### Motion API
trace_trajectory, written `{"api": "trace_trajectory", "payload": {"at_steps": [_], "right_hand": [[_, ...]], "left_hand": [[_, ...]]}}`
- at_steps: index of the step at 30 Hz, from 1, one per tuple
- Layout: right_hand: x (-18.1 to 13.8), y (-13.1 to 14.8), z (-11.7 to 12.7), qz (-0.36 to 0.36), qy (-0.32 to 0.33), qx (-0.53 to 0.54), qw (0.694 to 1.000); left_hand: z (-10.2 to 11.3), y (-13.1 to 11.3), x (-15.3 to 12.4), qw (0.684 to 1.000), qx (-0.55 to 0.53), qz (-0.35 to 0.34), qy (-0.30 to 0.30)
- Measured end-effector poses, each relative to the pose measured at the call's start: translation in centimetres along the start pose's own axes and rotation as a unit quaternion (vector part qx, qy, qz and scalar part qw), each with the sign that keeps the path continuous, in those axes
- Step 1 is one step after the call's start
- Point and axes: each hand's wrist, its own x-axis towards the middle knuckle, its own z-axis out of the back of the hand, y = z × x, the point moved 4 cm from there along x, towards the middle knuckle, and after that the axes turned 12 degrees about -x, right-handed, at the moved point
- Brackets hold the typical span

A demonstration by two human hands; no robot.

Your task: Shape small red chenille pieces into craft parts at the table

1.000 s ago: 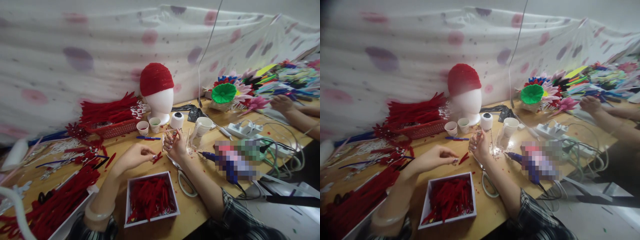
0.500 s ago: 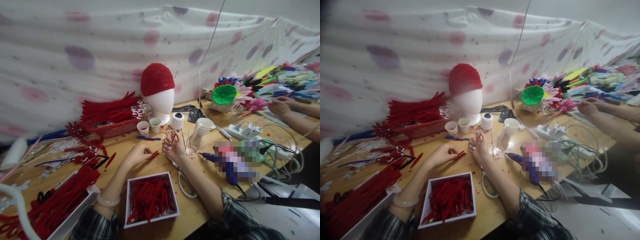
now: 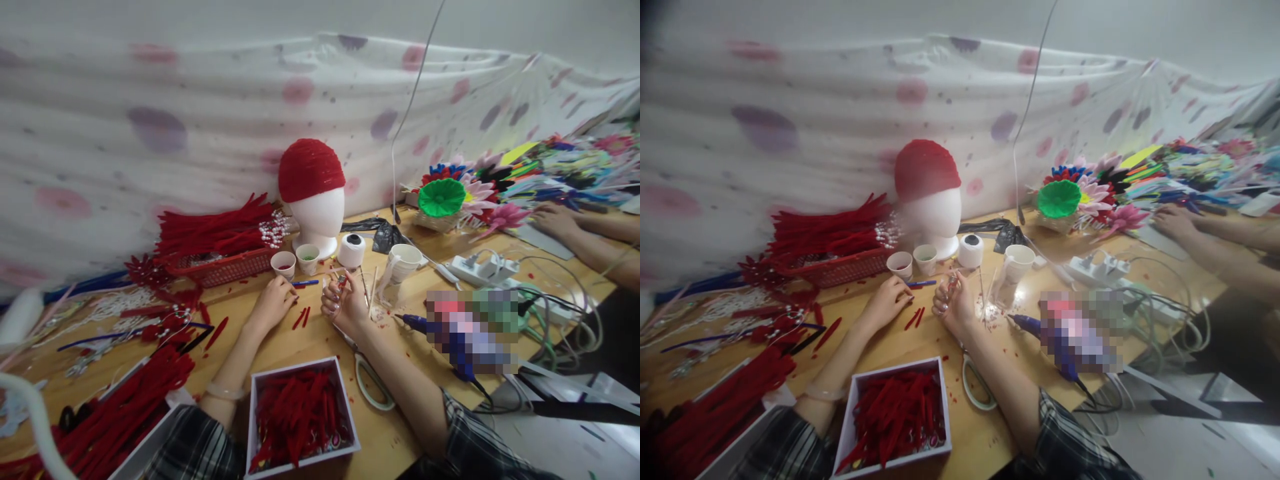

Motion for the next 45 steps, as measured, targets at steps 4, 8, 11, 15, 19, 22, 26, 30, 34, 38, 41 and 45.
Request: {"api": "trace_trajectory", "payload": {"at_steps": [4, 8, 11, 15, 19, 22, 26, 30, 34, 38, 41, 45], "right_hand": [[0.1, -0.4, 0.0, -0.020, -0.001, 0.021, 1.000], [0.2, -0.4, 0.1, -0.025, -0.002, 0.019, 1.000], [0.3, -0.6, 0.1, -0.039, -0.009, -0.002, 0.999], [0.4, -1.4, -0.2, -0.069, -0.012, -0.062, 0.996], [0.3, -2.1, -0.7, -0.067, 0.000, -0.130, 0.989], [0.2, -2.6, -1.1, -0.067, 0.020, -0.169, 0.983], [0.2, -3.0, -1.1, -0.063, 0.032, -0.178, 0.982], [0.4, -3.1, -1.0, -0.054, 0.027, -0.187, 0.980], [0.3, -2.9, -1.3, -0.040, 0.025, -0.199, 0.979], [0.1, -2.9, -1.6, -0.033, 0.028, -0.205, 0.978], [0.0, -2.9, -1.7, -0.037, 0.028, -0.204, 0.978], [-0.2, -2.8, -1.8, -0.021, 0.037, -0.206, 0.978]], "left_hand": [[-0.2, 0.1, 0.5, 1.000, -0.023, 0.006, -0.008], [-0.5, 0.2, 0.7, 0.999, -0.043, 0.017, -0.012], [0.2, -0.1, 0.8, 0.997, -0.073, 0.021, -0.025], [2.6, -1.7, 0.7, 0.965, -0.248, 0.022, -0.087], [5.0, -4.5, -0.2, 0.887, -0.448, -0.002, -0.112], [6.1, -6.3, -1.1, 0.876, -0.466, -0.012, -0.121], [6.7, -7.3, -1.8, 0.895, -0.412, -0.014, -0.171], [6.6, -7.5, -1.9, 0.893, -0.396, -0.030, -0.214], [5.9, -6.7, -1.7, 0.869, -0.444, -0.001, -0.219], [5.8, -6.3, -1.7, 0.873, -0.426, 0.007, -0.236], [5.9, -6.5, -1.7, 0.879, -0.413, 0.011, -0.238], [5.9, -6.7, -1.7, 0.882, -0.406, 0.013, -0.238]]}}
